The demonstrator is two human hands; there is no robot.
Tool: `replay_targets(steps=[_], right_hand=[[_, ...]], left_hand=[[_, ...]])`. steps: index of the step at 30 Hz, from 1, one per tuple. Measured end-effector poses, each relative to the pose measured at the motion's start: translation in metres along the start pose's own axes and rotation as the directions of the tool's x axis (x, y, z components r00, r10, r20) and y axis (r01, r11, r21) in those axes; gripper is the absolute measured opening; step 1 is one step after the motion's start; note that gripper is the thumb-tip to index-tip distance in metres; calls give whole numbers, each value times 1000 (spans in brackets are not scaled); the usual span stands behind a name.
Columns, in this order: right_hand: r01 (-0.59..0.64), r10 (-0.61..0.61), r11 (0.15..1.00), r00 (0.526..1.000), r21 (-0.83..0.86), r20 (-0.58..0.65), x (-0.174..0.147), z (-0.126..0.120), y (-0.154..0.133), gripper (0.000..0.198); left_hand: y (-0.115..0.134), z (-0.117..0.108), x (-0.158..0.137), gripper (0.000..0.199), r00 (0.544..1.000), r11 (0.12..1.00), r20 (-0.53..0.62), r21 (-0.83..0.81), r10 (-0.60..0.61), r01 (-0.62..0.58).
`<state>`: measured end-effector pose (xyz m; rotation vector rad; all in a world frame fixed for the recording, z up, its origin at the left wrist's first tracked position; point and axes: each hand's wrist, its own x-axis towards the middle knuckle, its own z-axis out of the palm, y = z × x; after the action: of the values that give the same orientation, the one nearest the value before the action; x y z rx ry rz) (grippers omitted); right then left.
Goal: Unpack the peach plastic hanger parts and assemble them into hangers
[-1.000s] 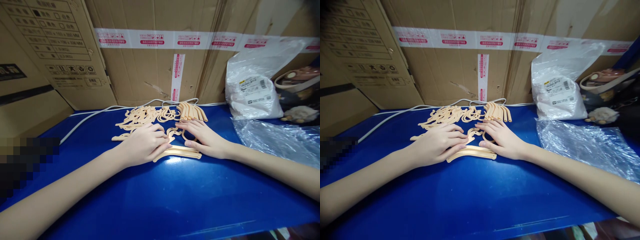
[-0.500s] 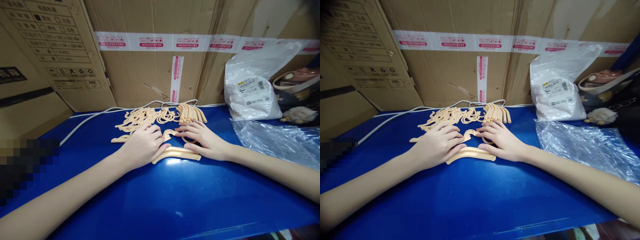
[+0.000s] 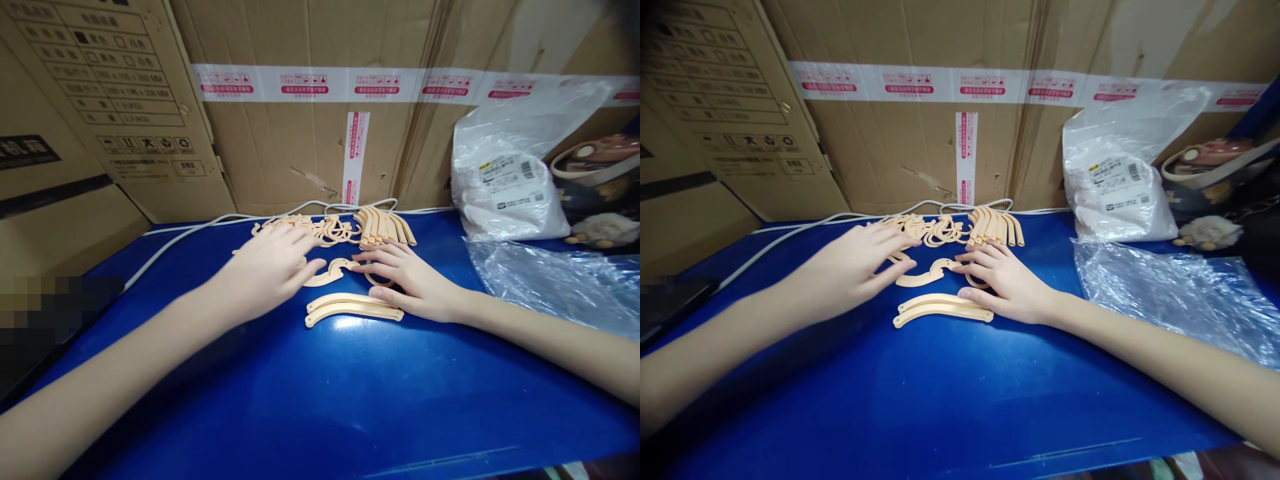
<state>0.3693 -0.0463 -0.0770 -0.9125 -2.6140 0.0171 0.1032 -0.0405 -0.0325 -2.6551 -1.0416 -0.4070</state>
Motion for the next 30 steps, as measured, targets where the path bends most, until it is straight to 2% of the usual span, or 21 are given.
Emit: replay_targets(steps=[3, 5, 7, 12, 14, 18, 22, 26, 30], right_hand=[[-14, 14, 1000, 1000, 12, -16, 0, 0, 0, 41], [-25, 25, 999, 999, 22, -24, -1, 0, 1, 39], [-27, 27, 999, 999, 26, -19, -1, 0, 1, 39], [-7, 6, 999, 1000, 32, 4, 0, 2, 2, 40], [-5, 4, 999, 1000, 36, 17, 1, 3, 1, 40], [-9, 8, 999, 1000, 44, 21, 1, 4, 1, 41], [0, -1, 999, 1000, 48, 24, 2, 4, 0, 41], [-2, 1, 999, 1000, 51, 16, 2, 4, -1, 40], [-7, 6, 999, 1000, 53, 16, 2, 4, -1, 41]], left_hand=[[-16, -16, -7, 44, 996, 999, 76, -30, -40, 42], [-28, -18, -18, 45, 990, 999, 139, -13, -36, 38], [-41, -12, -32, 49, 978, 999, 207, -34, -24, 32], [-74, 9, -56, 63, 927, 970, 334, -109, -172, 220], [-84, 12, -58, 62, 918, 958, 353, -150, -178, 244], [-98, 8, -59, 62, 928, 959, 342, -183, -144, 217], [-106, 8, -61, 62, 960, 974, 255, -160, -117, 161], [-111, 13, -64, 52, 982, 982, 177, -160, -71, 100], [-110, 13, -65, 48, 972, 979, 209, -148, -108, 141]])
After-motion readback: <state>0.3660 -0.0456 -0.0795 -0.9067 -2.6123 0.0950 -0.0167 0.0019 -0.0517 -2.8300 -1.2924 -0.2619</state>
